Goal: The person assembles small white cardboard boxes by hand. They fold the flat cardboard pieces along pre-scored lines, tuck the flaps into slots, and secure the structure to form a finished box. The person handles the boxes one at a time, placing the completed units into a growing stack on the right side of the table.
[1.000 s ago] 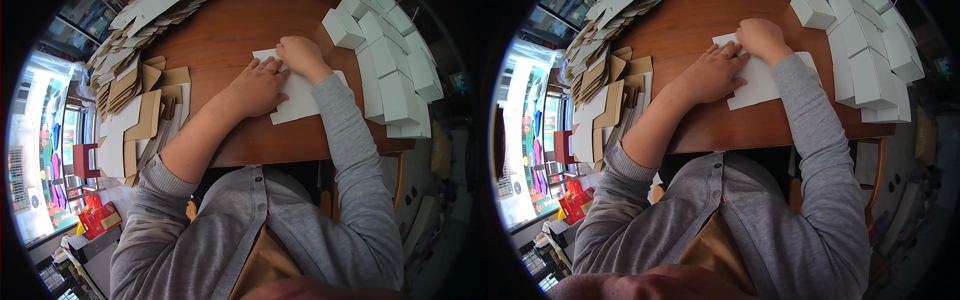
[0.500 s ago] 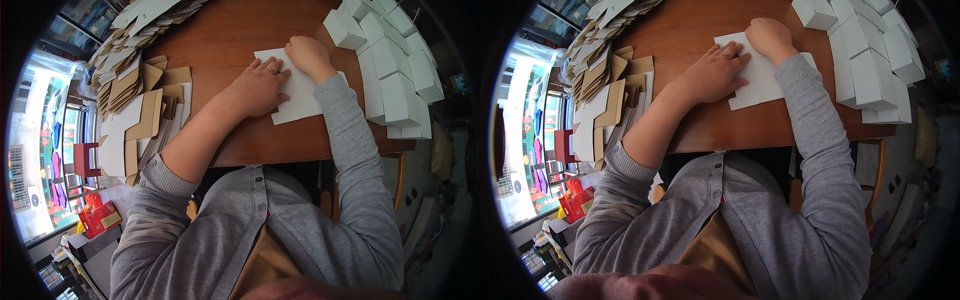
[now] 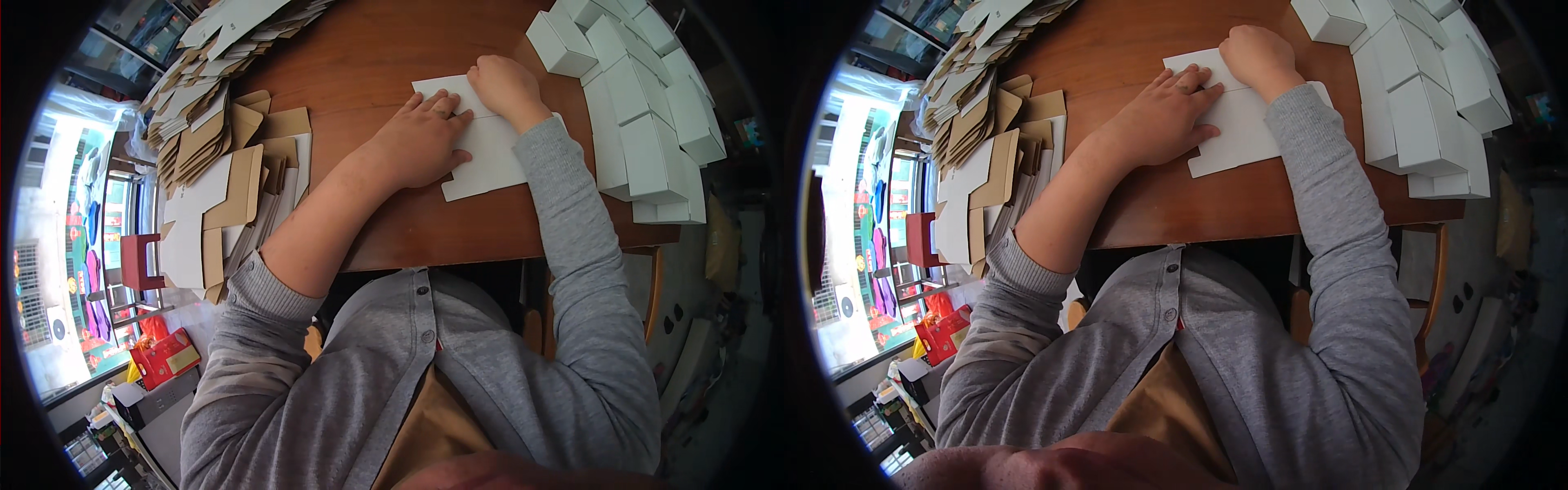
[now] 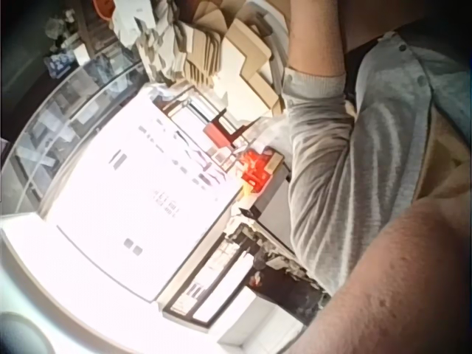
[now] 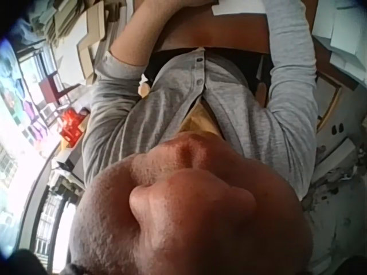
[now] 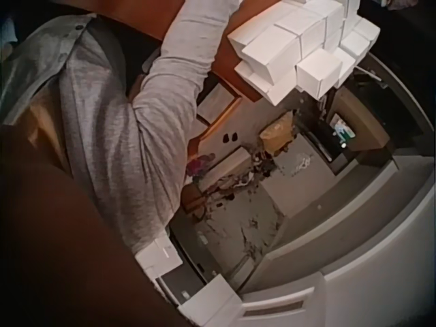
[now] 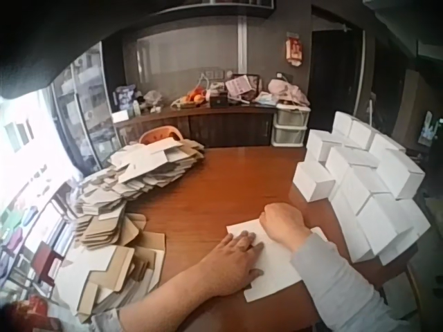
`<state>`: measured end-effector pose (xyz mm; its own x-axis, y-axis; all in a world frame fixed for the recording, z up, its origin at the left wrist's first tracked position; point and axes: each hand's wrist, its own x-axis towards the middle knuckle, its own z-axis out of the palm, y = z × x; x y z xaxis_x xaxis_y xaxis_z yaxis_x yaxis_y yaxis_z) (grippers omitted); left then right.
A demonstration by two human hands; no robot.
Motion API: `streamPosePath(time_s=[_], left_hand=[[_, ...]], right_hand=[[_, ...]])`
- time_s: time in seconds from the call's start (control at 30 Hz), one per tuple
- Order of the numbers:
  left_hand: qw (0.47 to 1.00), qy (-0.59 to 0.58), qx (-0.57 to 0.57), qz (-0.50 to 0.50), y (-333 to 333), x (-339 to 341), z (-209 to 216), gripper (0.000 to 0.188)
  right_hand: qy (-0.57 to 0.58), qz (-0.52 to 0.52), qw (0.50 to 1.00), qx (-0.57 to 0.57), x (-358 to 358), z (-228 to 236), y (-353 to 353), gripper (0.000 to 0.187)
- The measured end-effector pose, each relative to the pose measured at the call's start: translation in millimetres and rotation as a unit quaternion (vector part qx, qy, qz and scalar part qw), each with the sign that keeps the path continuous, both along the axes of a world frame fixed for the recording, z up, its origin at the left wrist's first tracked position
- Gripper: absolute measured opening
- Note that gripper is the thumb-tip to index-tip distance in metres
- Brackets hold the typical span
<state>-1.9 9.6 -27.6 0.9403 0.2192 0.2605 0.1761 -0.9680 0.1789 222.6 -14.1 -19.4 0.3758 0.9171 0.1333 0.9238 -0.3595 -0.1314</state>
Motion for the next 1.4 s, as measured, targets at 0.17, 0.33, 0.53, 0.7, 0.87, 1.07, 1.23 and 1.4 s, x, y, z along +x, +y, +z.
streamPosePath(time_s=[0.17, 0.33, 0.53, 0.7, 0.87, 1.07, 1.23, 1.4], left_hand=[[1.0, 0.015, -0.012, 0.002, -1, 1, 2, 0.057], [1.0, 0.001, -0.007, 0.006, -2, 0, 4, 0.057], [1.0, 0.002, -0.013, -0.006, 1, -1, 2, 0.057], [1.0, -0.005, -0.021, -0.001, 2, -2, 7, 0.056], [0.997, 0.006, -0.082, 0.009, 10, -1, 19, 0.055], [0.988, -0.099, -0.069, 0.097, 21, 4, 10, 0.073], [0.988, -0.089, -0.077, 0.102, 22, 7, 1, 0.096], [0.992, -0.063, -0.086, 0.074, 14, 9, 8, 0.105]], right_hand=[[0.022, 0.055, 0.998, -0.013, -19, 9, 4, 0.033], [0.063, 0.072, 0.994, -0.046, -33, 18, 2, 0.036], [0.01, -0.018, 0.999, -0.028, -3, 7, 2, 0.038], [-0.001, -0.028, 1.0, -0.011, 2, 5, -1, 0.039], [0.0, -0.034, 0.999, 0.009, 4, 5, -6, 0.039], [0.015, -0.084, 0.996, 0.025, 3, 22, -19, 0.039], [0.062, -0.119, 0.991, 0.019, -1, 38, -32, 0.04], [0.297, -0.059, 0.95, 0.078, 12, 24, -25, 0.042]])
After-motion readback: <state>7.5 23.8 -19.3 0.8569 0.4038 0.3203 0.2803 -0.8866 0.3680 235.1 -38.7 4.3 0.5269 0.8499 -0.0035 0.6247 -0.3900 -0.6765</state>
